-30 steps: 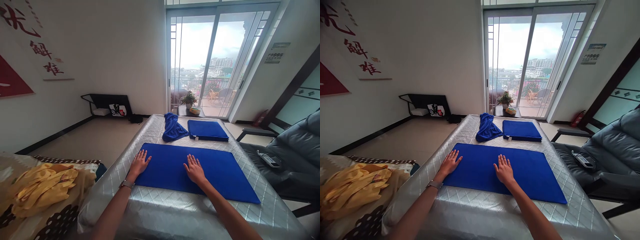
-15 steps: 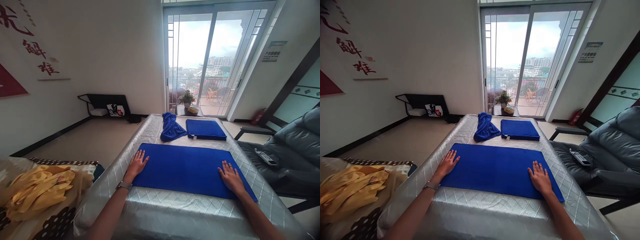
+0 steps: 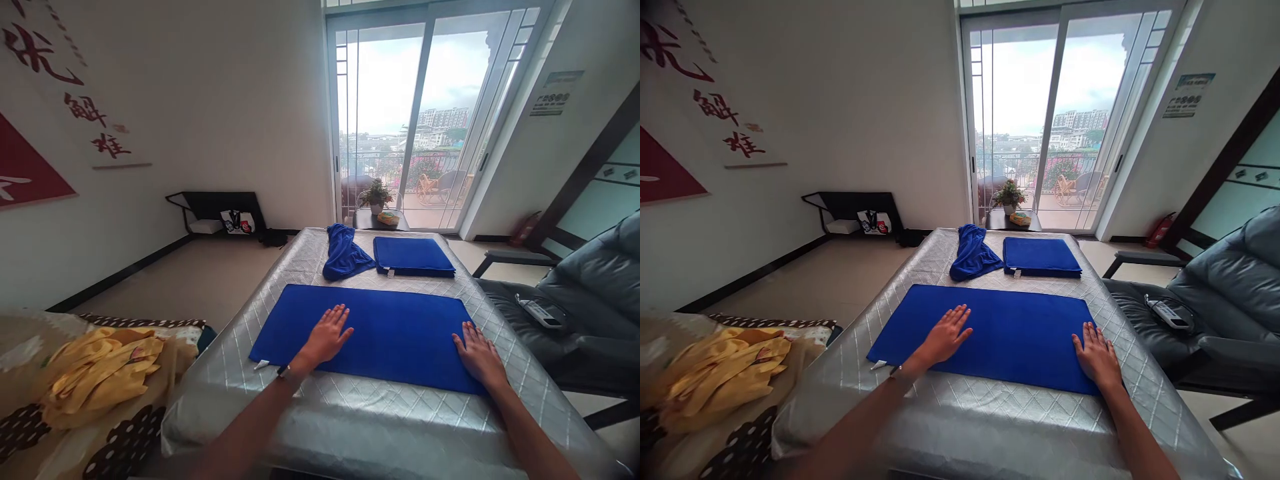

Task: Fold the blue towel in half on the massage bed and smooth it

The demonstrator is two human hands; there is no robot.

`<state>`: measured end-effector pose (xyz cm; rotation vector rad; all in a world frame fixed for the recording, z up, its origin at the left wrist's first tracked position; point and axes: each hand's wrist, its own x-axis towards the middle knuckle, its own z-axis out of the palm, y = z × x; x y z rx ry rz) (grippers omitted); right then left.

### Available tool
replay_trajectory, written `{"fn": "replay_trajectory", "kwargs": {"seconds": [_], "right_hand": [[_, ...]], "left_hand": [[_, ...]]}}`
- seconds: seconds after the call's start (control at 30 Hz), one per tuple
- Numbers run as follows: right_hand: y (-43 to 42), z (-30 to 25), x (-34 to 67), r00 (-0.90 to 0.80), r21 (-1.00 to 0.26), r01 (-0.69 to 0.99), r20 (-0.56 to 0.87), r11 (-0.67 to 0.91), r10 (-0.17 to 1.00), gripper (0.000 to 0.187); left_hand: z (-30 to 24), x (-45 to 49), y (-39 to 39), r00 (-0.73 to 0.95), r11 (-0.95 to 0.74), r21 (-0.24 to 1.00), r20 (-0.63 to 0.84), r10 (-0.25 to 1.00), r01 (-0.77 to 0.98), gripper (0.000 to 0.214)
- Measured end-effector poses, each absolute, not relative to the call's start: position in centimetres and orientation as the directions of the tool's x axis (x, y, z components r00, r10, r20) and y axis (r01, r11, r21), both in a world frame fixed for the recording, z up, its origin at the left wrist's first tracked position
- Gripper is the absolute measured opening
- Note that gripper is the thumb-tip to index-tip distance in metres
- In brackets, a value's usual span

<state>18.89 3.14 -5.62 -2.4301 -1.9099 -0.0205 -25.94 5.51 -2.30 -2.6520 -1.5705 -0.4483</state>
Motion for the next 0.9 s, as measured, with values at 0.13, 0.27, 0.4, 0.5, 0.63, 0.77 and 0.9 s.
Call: {"fn": "replay_trajectory", "kwargs": {"seconds": [0.13,0.27,0.4,0.5,0.63,0.77,0.9], "right_hand": [[3.1,-5.6,18.9,0.240,-0.032,0.971,0.055,-0.238,0.969,0.076],[2.9,-5.3,18.7,0.237,-0.046,0.971,0.043,-0.235,0.971,0.077],[2.8,-5.1,18.6,0.247,-0.055,0.968,0.048,-0.244,0.968,0.077],[2.8,-5.2,18.5,0.248,-0.051,0.968,0.044,-0.246,0.968,0.077],[2.8,-5.2,18.6,0.249,-0.035,0.968,0.052,-0.247,0.967,0.075],[2.6,-4.6,18.1,0.274,0.037,0.960,0.099,-0.278,0.957,0.070],[2.1,-3.1,14.1,0.240,0.109,0.958,0.209,-0.266,0.948,0.064]], "left_hand": [[-3.3,-20.7,4.4,0.546,-0.576,0.205,0.187,0.816,0.791,0.070],[-4.0,-21.7,3.8,0.497,-0.511,0.239,0.118,0.859,0.826,0.073],[-4.4,-27.6,3.4,0.370,-0.382,0.189,0.095,0.924,0.905,0.074],[-4.9,-33.7,2.9,0.200,-0.209,0.130,0.081,0.976,0.969,0.077],[-5.5,-39.9,2.2,-0.001,-0.007,0.075,0.097,0.995,0.997,0.082],[-5.9,-41.1,1.8,-0.036,0.026,0.070,0.138,0.990,0.997,0.085],[-6.1,-40.5,1.7,-0.043,0.030,0.075,0.179,0.983,0.997,0.084]]}}
